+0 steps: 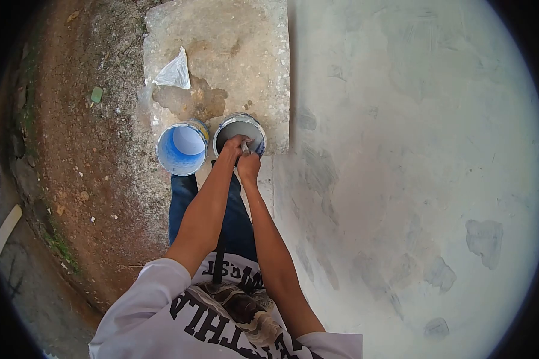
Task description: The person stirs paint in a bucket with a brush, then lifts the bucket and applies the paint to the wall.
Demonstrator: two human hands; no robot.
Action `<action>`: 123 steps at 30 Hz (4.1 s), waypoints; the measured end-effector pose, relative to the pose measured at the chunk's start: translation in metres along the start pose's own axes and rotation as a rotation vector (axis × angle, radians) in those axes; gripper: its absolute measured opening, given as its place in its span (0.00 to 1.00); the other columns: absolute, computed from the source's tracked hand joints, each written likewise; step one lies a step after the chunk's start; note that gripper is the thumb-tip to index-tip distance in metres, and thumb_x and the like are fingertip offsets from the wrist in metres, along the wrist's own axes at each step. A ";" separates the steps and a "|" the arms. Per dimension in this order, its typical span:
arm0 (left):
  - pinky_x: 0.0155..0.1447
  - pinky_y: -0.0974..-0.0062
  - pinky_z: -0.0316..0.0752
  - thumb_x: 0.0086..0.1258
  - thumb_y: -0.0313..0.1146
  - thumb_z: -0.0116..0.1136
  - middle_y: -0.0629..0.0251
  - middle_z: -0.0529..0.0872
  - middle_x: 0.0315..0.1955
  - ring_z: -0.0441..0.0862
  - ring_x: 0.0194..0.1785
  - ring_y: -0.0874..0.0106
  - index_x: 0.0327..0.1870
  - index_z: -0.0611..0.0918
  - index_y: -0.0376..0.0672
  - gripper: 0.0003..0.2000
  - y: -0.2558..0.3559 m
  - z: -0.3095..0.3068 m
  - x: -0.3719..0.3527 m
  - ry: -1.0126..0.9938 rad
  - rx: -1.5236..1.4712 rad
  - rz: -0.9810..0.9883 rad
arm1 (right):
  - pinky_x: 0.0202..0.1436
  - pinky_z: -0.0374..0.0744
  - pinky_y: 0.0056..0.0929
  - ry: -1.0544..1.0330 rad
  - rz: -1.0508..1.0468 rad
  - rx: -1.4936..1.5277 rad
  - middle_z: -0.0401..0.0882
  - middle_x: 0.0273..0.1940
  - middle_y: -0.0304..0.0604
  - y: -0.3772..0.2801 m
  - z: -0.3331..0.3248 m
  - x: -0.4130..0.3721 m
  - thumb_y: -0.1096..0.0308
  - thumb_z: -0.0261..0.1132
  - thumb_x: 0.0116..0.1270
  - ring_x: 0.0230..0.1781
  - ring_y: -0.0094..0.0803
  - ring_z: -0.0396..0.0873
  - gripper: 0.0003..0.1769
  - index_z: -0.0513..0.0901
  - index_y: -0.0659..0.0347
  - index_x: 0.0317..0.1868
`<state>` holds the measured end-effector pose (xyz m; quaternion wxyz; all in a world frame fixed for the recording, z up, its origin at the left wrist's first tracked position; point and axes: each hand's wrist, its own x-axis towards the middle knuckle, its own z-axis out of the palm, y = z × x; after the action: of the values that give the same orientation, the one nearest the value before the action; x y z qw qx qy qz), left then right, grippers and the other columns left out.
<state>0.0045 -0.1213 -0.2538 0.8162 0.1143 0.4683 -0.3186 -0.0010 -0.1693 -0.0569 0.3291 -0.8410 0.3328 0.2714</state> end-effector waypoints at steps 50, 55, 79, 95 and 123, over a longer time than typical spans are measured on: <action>0.40 0.74 0.80 0.71 0.30 0.51 0.54 0.81 0.35 0.82 0.34 0.65 0.47 0.71 0.28 0.13 0.015 0.051 -0.080 -0.068 0.044 0.059 | 0.14 0.70 0.34 -0.055 0.016 0.159 0.76 0.26 0.49 -0.021 -0.008 -0.021 0.61 0.47 0.71 0.16 0.37 0.75 0.18 0.75 0.70 0.38; 0.36 0.72 0.79 0.73 0.31 0.46 0.57 0.80 0.31 0.79 0.30 0.67 0.47 0.71 0.29 0.11 0.002 0.053 -0.080 0.182 0.083 0.131 | 0.11 0.65 0.30 -0.131 0.213 0.540 0.70 0.21 0.42 -0.011 -0.005 -0.025 0.62 0.46 0.72 0.11 0.30 0.67 0.16 0.74 0.65 0.36; 0.32 0.64 0.75 0.66 0.39 0.59 0.51 0.81 0.41 0.80 0.40 0.64 0.44 0.76 0.26 0.20 -0.003 0.052 -0.092 0.424 0.200 0.254 | 0.08 0.54 0.25 -0.263 0.437 0.873 0.60 0.14 0.32 -0.025 -0.019 -0.027 0.59 0.46 0.72 0.06 0.23 0.55 0.16 0.69 0.58 0.29; 0.53 0.60 0.72 0.61 0.38 0.63 0.48 0.83 0.42 0.80 0.47 0.54 0.45 0.77 0.28 0.20 0.016 0.034 -0.048 0.518 1.007 0.272 | 0.18 0.69 0.33 -0.171 -0.212 0.014 0.71 0.18 0.45 0.042 -0.056 -0.042 0.61 0.49 0.72 0.13 0.33 0.70 0.17 0.72 0.66 0.32; 0.50 0.57 0.74 0.53 0.36 0.67 0.41 0.82 0.37 0.78 0.45 0.46 0.37 0.80 0.30 0.17 0.001 0.084 -0.156 0.487 1.398 0.781 | 0.38 0.73 0.48 -0.036 -0.348 -0.253 0.78 0.30 0.62 0.007 -0.100 -0.076 0.63 0.56 0.67 0.35 0.60 0.77 0.16 0.77 0.70 0.29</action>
<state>0.0075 -0.0964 -0.0788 0.4849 0.8140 0.2525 -0.1962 -0.0307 -0.2174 0.0551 0.2685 -0.9154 0.1401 0.2650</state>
